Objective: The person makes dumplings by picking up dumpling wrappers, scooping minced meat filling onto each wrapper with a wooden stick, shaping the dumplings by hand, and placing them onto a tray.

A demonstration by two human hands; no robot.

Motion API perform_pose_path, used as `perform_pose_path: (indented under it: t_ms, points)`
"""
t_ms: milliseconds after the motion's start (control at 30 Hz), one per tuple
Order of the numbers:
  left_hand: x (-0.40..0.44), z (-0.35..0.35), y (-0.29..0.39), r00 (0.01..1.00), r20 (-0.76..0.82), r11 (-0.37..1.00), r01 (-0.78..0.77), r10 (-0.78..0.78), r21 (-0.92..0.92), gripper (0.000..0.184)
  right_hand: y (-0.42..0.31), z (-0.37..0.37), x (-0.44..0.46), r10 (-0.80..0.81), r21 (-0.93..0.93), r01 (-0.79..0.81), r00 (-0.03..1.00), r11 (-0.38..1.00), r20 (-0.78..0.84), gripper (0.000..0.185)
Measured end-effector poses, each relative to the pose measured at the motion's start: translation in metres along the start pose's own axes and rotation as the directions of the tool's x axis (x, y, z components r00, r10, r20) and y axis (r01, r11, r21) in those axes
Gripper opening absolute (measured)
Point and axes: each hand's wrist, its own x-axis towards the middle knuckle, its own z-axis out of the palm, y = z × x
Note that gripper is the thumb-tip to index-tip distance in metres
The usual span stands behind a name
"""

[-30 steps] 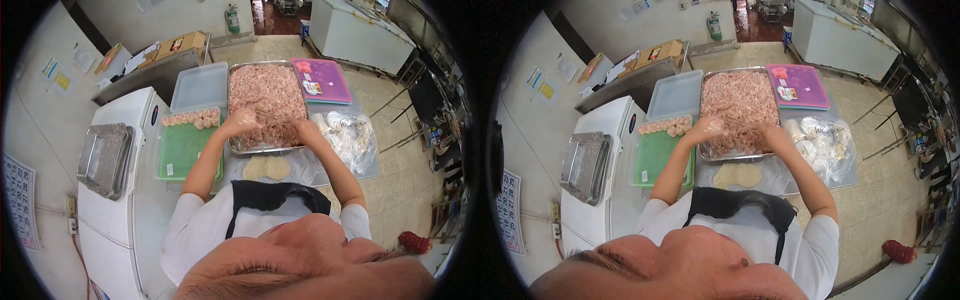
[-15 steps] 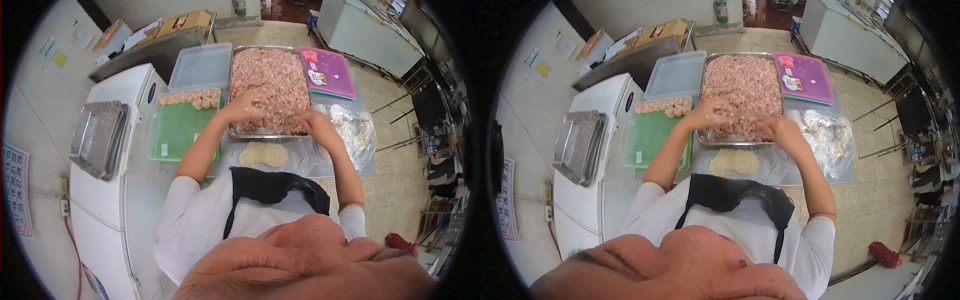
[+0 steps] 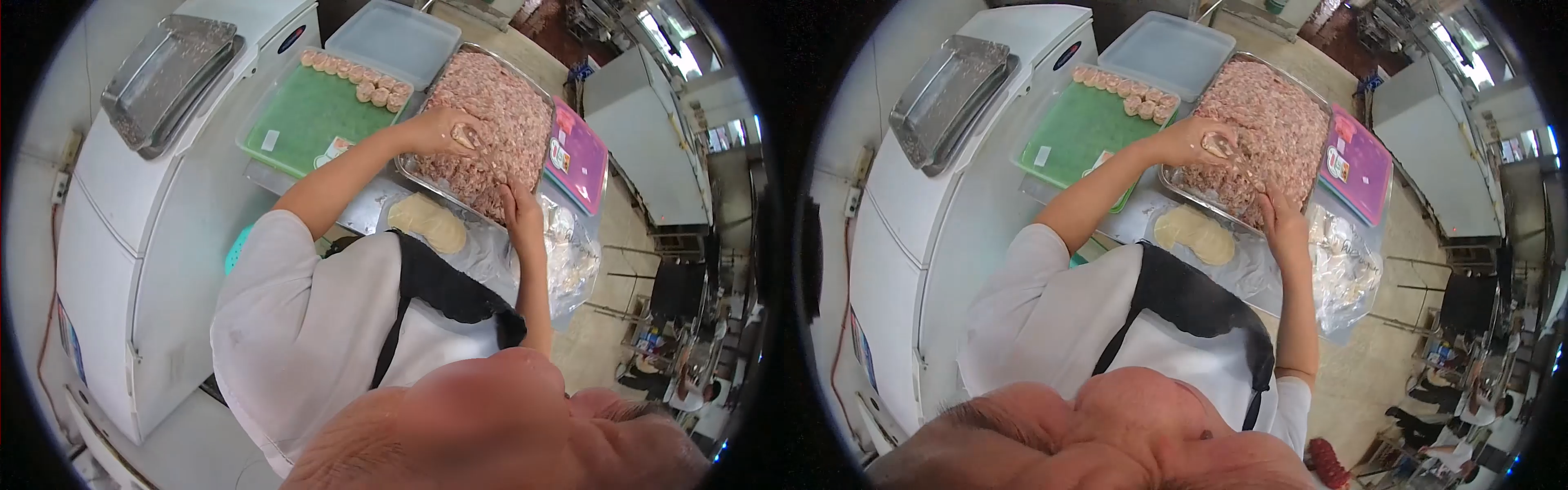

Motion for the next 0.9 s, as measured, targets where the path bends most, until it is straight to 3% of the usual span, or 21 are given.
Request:
perform_pose_path:
  t_ms: [133, 267, 333, 433, 533, 633, 733, 900]
  points:
    - [-0.017, -0.032, -0.023, 0.981, -0.084, 0.980, 0.180, -0.173, 0.088, 0.052, 0.033, 0.039, -0.005, 0.181, -0.106, -0.189, 0.980, 0.976, -0.076, 0.030]
    - [-0.056, -0.090, -0.060, 0.926, -0.343, 0.977, 0.196, -0.157, 0.083, 0.051, 0.058, 0.076, -0.019, 0.179, -0.125, -0.205, 0.965, 0.971, -0.193, 0.030]
    - [-0.080, -0.115, -0.082, 0.853, -0.455, 0.948, 0.314, -0.255, 0.059, 0.048, 0.073, 0.083, -0.026, 0.194, -0.123, -0.224, 0.957, 0.967, -0.216, 0.030]
    - [-0.112, -0.122, -0.101, 0.751, -0.583, 0.825, 0.518, -0.310, 0.228, 0.049, 0.069, 0.077, -0.024, 0.261, -0.004, -0.268, 0.943, 0.964, -0.204, 0.029]
    - [-0.143, -0.113, -0.138, 0.687, -0.665, 0.714, 0.620, -0.294, 0.325, 0.061, 0.064, 0.075, -0.021, 0.258, 0.030, -0.259, 0.933, 0.965, -0.252, 0.030]
    - [-0.144, -0.102, -0.148, 0.631, -0.685, 0.791, 0.598, -0.365, 0.128, 0.072, 0.066, 0.077, -0.022, 0.275, 0.044, -0.273, 0.932, 0.961, -0.234, 0.026]
    - [-0.121, -0.104, -0.156, 0.609, -0.712, 0.712, 0.667, -0.349, 0.221, 0.078, 0.063, 0.074, -0.020, 0.278, 0.036, -0.278, 0.934, 0.960, -0.225, 0.023]
    - [-0.080, -0.087, -0.184, 0.652, -0.620, 0.647, 0.707, -0.436, 0.287, 0.083, 0.067, 0.076, -0.023, 0.279, 0.021, -0.281, 0.933, 0.959, -0.229, 0.024]
